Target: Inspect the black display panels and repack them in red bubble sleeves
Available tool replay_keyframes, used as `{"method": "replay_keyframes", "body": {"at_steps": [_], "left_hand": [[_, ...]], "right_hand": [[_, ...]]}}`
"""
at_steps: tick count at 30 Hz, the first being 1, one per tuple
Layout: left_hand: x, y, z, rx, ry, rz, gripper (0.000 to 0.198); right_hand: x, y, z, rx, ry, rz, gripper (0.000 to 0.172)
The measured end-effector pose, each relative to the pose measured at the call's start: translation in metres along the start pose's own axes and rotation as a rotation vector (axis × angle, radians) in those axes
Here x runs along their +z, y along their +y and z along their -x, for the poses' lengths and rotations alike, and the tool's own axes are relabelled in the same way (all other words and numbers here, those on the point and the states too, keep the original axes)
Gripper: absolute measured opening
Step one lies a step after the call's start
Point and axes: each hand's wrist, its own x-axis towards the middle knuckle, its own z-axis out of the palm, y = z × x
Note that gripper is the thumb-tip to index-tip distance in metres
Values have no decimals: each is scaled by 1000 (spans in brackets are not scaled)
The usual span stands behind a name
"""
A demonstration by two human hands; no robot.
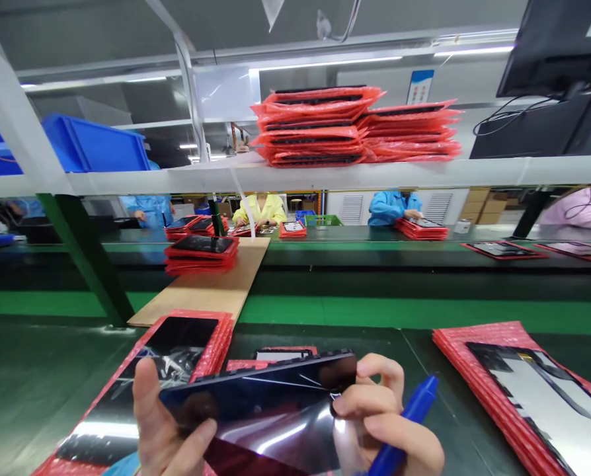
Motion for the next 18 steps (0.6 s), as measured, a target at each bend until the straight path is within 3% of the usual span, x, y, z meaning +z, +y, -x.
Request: {"method": "replay_keyframes", "body": {"at_steps": [2, 7, 11, 18], "left_hand": [[2, 2, -2, -7, 51, 85, 97], [11, 11, -11, -97, 96, 125, 98], [17, 18, -17, -129, 102, 101, 96], [7, 14, -21, -145, 77, 81, 98]], "right_hand": [[3, -8, -2, 35, 28, 10, 15], [-7, -17, -12, 111, -172, 29, 21], [-17, -19, -14, 178, -216, -5, 23], [-26, -20, -11, 168, -274, -61, 30]]}}
